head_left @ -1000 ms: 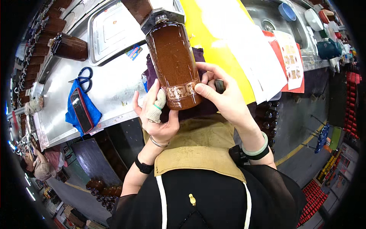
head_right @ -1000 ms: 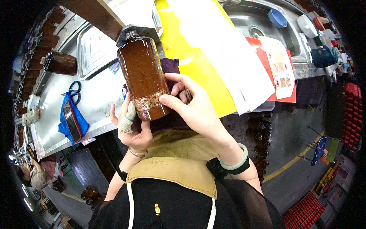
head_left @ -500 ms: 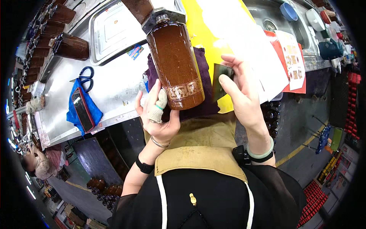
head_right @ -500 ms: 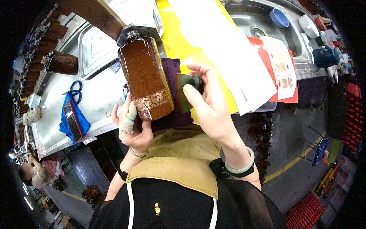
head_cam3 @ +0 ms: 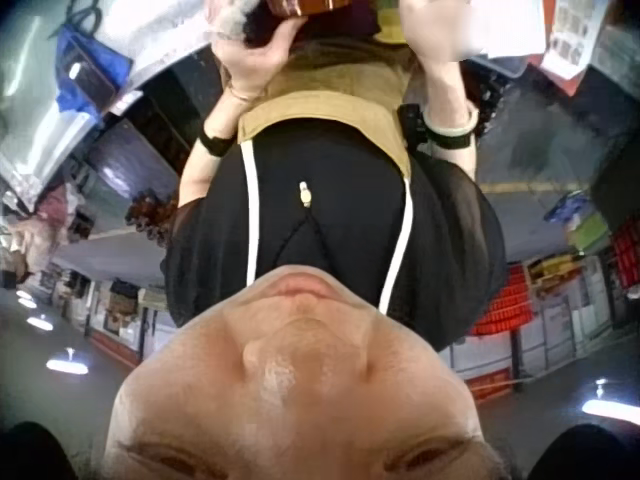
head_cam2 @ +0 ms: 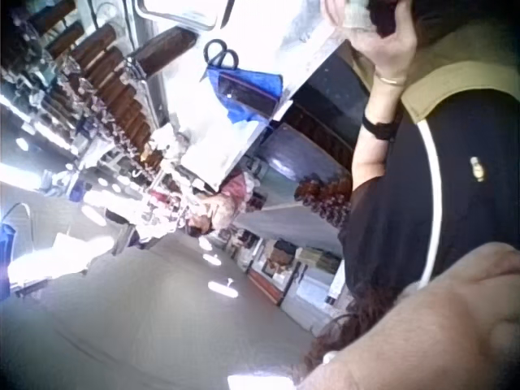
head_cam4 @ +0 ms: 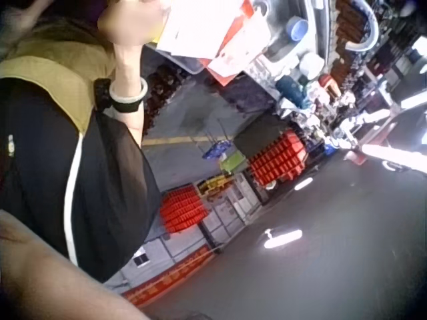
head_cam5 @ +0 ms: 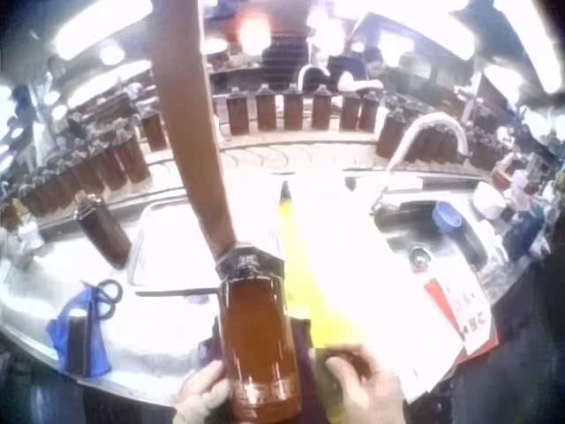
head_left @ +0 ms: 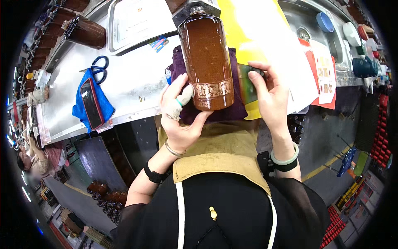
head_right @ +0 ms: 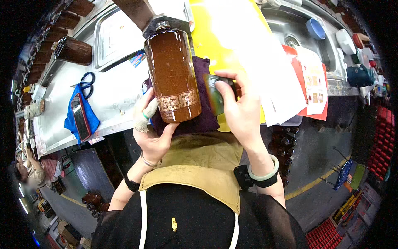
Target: Applying labels and smoothing them onto brown liquid bottles on a production line.
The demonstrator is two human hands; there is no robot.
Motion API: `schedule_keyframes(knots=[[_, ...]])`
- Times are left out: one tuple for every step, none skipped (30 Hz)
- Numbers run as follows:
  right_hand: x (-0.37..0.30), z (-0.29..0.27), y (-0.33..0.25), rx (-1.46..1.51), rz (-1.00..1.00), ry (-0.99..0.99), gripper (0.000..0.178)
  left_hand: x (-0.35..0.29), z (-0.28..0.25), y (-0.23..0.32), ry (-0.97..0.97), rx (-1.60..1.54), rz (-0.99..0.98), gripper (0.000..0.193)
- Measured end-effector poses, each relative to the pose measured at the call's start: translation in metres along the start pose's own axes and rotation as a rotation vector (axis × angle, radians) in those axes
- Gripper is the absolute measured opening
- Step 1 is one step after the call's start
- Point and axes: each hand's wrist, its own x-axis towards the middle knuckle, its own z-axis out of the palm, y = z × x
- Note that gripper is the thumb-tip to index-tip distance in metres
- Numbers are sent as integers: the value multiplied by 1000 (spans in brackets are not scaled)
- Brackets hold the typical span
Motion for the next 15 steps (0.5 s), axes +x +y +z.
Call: schedule_keyframes(knots=[[2,-3,2,-22,-56,32,17,2,-3,4,-5,-108,-68,62],[2,-5,0,66,-94,23,15,3,-5,5,-9,-217,-134,63],[0,-6,-3,130,-116,5,15,4,-2,3,-1,-394,-208,63],[0,-7,-4,156,-151,-35,15,6,1,4,25,-471,-289,63],[0,-7,-5,183,-186,-74,15,9,3,7,51,-549,-369,62],[0,-8,-5,164,-192,-99,17,13,2,10,7,-546,-445,63],[-1,-9,-5,146,-198,-123,19,16,3,12,-9,-534,-449,65],[-2,-9,-5,128,-205,-147,21,18,3,14,-26,-522,-453,66],[-4,-8,-6,124,-190,-124,23,19,4,14,-45,-511,-457,68],[-5,-6,-7,120,-175,-101,26,18,4,13,-54,-532,-434,72],[-6,-3,-9,116,-160,-78,28,19,4,12,-62,-538,-427,76],[-6,2,-13,130,-179,-42,36,21,2,13,-68,-543,-420,80],[-5,1,-15,106,-217,-55,35,22,0,13,-74,-548,-414,83],[-5,-1,-16,83,-255,-67,35,21,-1,12,-94,-549,-375,89],[-3,-1,-18,59,-294,-80,35,20,-2,9,-113,-550,-336,94]])
